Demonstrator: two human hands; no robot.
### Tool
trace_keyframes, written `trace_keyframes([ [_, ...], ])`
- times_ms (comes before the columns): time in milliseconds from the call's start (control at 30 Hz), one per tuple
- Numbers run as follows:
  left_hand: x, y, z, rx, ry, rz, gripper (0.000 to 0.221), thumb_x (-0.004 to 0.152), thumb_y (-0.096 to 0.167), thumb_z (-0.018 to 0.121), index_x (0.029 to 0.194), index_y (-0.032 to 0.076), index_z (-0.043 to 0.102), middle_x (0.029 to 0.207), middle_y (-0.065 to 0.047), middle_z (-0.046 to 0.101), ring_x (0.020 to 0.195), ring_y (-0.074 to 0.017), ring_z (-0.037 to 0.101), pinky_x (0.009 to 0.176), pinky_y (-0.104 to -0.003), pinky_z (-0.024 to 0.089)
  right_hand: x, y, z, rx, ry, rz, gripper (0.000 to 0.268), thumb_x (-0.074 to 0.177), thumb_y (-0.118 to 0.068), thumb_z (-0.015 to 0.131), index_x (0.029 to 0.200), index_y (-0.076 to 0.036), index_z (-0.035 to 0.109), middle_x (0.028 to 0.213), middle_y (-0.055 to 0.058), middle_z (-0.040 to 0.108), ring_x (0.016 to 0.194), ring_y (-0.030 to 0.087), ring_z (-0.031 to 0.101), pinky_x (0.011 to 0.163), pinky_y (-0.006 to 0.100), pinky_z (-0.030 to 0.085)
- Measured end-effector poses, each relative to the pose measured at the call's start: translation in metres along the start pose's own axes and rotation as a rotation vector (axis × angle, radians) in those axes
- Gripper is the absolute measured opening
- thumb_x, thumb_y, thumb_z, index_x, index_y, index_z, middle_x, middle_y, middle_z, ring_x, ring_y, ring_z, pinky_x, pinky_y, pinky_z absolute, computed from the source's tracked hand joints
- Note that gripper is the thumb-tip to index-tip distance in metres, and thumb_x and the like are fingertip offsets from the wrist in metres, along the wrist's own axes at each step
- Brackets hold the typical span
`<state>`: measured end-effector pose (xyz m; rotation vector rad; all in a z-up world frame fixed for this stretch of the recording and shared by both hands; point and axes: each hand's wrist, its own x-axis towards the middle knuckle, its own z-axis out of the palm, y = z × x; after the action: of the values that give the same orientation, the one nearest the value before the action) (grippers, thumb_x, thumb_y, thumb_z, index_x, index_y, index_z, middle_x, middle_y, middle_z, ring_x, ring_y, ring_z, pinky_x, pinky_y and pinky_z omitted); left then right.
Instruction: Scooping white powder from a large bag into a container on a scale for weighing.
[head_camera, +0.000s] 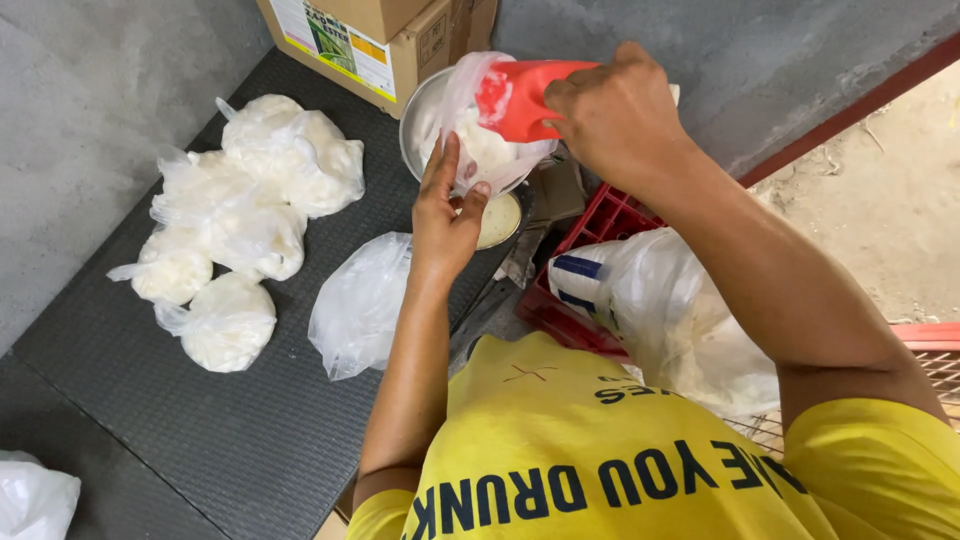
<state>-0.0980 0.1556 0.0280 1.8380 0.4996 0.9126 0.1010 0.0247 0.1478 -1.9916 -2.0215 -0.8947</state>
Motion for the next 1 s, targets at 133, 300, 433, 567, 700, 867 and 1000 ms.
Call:
trace_keyframes([
  [133,0.002,0.002,0.001,-0.026,-0.002,-0.02,0.068,0.096,0.001,0.069,0.157,0.007,0.042,0.165,-0.019,0.041,0.128,-0.0238,0.067,0.086,-0.026,0.06,-0.005,-0.001,0.018,-0.102,-0.185,0.018,0.018,0.08,-0.033,0.078,0.082,-0.017,0.069,0.069,0.002,0.066,0.062,0.022,0.063,0.074,0.037,0.046],
  [300,-0.001,-0.009,0.0,-0.042,0.018,0.051,0.069,0.098,-0.002,0.07,0.16,0.007,0.04,0.165,-0.018,0.042,0.134,-0.0239,0.062,0.09,-0.027,0.06,-0.01,-0.002,0.003,0.01,0.018,0.004,0.014,0.091,-0.027,0.075,0.086,-0.015,0.069,0.078,0.0,0.069,0.074,0.02,0.066,0.078,0.039,0.046],
  [433,-0.001,0.003,0.0,-0.054,0.018,0.046,0.069,0.098,-0.001,0.07,0.16,0.009,0.041,0.165,-0.019,0.042,0.134,-0.0236,0.061,0.091,-0.026,0.059,-0.015,-0.01,-0.001,0.057,-0.119,0.06,0.021,0.082,-0.025,0.075,0.102,-0.018,0.077,0.076,0.002,0.069,0.06,0.022,0.061,0.075,0.039,0.047],
  [567,-0.01,0.019,-0.001,-0.059,0.031,-0.02,0.071,0.095,0.002,0.072,0.158,0.012,0.042,0.167,-0.021,0.036,0.141,-0.0279,0.054,0.094,-0.03,0.06,-0.043,-0.003,-0.008,0.105,-0.063,0.161,0.017,0.089,-0.028,0.082,0.096,-0.013,0.076,0.089,0.006,0.073,0.07,0.029,0.063,0.078,0.041,0.048],
  [700,-0.031,0.027,0.002,0.313,0.154,0.165,0.084,0.093,0.005,0.083,0.164,0.013,0.04,0.173,-0.025,0.013,0.163,-0.0434,0.015,0.131,-0.051,0.029,-0.096,0.008,-0.038,0.37,0.113,0.359,0.024,0.094,-0.021,0.088,0.099,-0.004,0.073,0.093,0.011,0.074,0.083,0.027,0.067,0.088,0.039,0.051],
  [867,-0.076,0.073,0.034,0.231,0.174,0.2,0.074,0.107,0.006,0.078,0.167,0.016,0.035,0.174,-0.021,0.005,0.162,-0.0372,0.011,0.132,-0.046,0.021,-0.213,0.002,-0.11,0.794,0.182,0.921,0.019,0.097,-0.003,0.087,0.096,0.003,0.069,0.079,0.005,0.063,0.07,0.008,0.054,0.063,0.025,0.043],
  [1000,-0.107,0.068,0.081,0.149,-0.015,0.197,0.066,0.108,0.007,0.074,0.163,0.016,0.04,0.176,-0.018,0.009,0.162,-0.0342,0.013,0.134,-0.044,0.022,-0.307,-0.019,-0.15,0.923,0.239,1.289,0.009,0.095,0.002,0.079,0.099,-0.001,0.072,0.078,-0.005,0.068,0.069,0.0,0.059,0.065,0.021,0.046],
])
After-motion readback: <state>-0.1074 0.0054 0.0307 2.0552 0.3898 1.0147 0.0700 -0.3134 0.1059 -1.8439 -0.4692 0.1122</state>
